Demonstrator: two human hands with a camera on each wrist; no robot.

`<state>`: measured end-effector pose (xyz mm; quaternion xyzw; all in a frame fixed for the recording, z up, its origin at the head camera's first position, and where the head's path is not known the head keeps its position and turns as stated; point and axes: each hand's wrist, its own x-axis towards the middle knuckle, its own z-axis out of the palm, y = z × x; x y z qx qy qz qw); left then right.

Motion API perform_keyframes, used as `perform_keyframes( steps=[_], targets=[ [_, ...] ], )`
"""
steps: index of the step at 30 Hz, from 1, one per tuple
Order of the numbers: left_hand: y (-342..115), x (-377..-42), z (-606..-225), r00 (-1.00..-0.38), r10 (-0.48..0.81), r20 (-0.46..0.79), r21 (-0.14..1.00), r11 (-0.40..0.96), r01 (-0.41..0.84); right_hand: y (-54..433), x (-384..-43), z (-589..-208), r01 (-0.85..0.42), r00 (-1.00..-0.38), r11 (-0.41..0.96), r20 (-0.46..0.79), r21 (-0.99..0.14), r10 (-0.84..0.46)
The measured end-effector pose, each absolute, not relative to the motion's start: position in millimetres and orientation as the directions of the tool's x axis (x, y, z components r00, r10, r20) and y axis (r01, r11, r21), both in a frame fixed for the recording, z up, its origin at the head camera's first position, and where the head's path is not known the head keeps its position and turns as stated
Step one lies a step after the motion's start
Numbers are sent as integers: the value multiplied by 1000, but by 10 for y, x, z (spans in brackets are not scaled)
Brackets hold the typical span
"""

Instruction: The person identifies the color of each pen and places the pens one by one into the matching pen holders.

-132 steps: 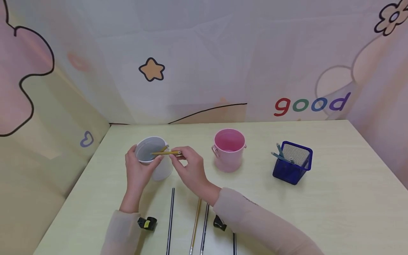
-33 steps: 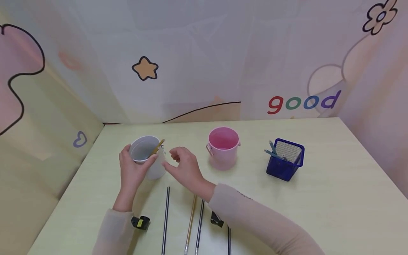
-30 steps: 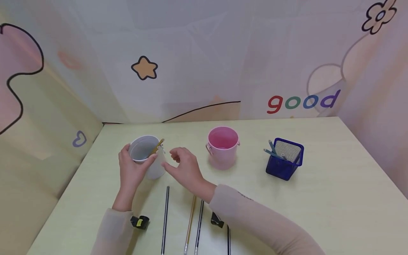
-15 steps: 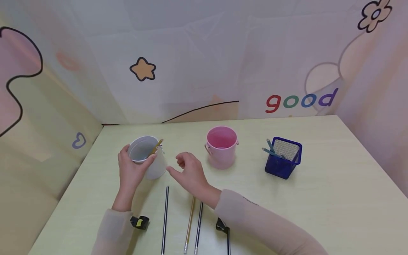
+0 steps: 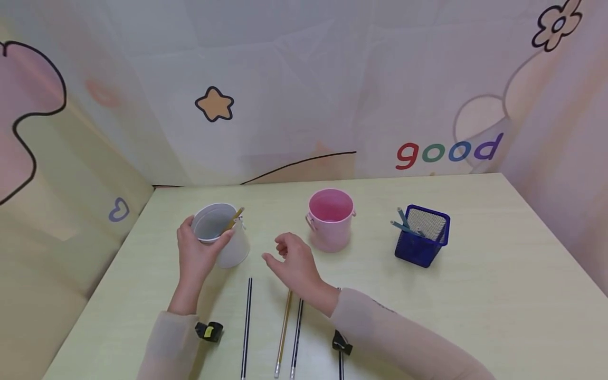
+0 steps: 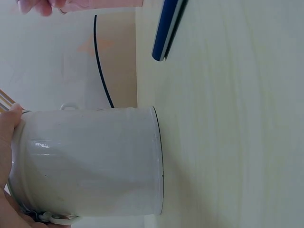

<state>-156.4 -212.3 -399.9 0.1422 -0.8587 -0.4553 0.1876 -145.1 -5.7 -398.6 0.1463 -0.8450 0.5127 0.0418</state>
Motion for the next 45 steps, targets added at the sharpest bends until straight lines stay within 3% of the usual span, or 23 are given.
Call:
perform_keyframes(
  steps=[10, 25, 45],
  targets=[
    [-2117, -1569, -4010, -888, -415, 197, 833, 548, -71, 50, -1435, -4062, -287, -955, 488, 207, -824, -213],
    [-2110, -1569, -4020, -883, -419, 213, 825, 561, -67, 107, -1376, -4162, -186, -967, 653, 18, -734, -256],
    [-2111, -1568, -4005, -880, -420, 221, 824, 563, -62, 96, -1471, -4158, -210, -952, 751, -42, -626, -302]
  ],
)
